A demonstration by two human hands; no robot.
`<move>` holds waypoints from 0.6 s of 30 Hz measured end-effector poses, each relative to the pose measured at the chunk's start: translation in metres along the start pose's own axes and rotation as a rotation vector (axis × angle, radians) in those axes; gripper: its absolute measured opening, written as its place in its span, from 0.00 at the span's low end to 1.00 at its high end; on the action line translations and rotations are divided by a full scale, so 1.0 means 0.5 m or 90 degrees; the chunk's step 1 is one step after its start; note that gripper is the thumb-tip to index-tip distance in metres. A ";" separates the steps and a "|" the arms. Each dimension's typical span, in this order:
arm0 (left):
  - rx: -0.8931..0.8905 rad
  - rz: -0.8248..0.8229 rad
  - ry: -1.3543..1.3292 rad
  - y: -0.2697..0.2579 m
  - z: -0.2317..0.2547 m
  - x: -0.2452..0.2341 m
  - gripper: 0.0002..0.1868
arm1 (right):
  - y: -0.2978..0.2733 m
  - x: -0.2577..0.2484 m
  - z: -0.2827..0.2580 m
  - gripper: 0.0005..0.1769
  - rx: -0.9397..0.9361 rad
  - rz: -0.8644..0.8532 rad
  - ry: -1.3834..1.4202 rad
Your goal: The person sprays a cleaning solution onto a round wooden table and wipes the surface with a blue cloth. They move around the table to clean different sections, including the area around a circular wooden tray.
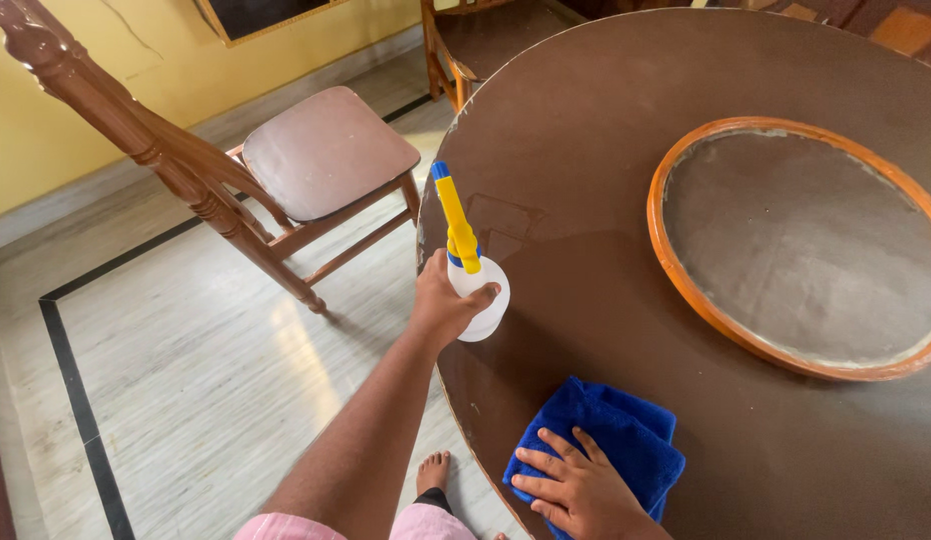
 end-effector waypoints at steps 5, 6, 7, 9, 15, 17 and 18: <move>0.010 -0.002 0.013 0.005 0.009 0.006 0.34 | 0.033 -0.012 0.013 0.22 0.048 -0.020 -0.003; 0.005 -0.007 0.034 0.006 0.010 0.003 0.34 | 0.040 -0.016 0.010 0.22 0.049 -0.014 -0.002; -0.001 -0.012 0.054 0.007 0.012 0.000 0.34 | 0.046 -0.022 0.009 0.22 0.050 -0.008 -0.002; -0.011 -0.025 0.075 0.016 0.013 -0.001 0.35 | 0.057 -0.030 0.014 0.22 0.058 -0.006 -0.004; -0.005 -0.025 0.036 0.064 0.020 -0.016 0.46 | 0.126 -0.057 0.016 0.24 0.119 -0.070 0.005; -0.026 -0.055 0.009 0.080 0.013 -0.016 0.45 | 0.148 -0.060 0.014 0.24 0.134 -0.082 0.011; -0.016 -0.061 0.026 0.096 0.013 -0.019 0.44 | 0.166 -0.065 0.020 0.24 0.139 -0.078 0.007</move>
Point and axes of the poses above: each hand's wrist, its own y-axis towards the middle knuckle, its own x-axis out of the palm, z = x × y, the point moved 4 cm from there along y, towards the middle knuckle, and after that the axes turned 7 degrees about -y, right-handed, at the moved point
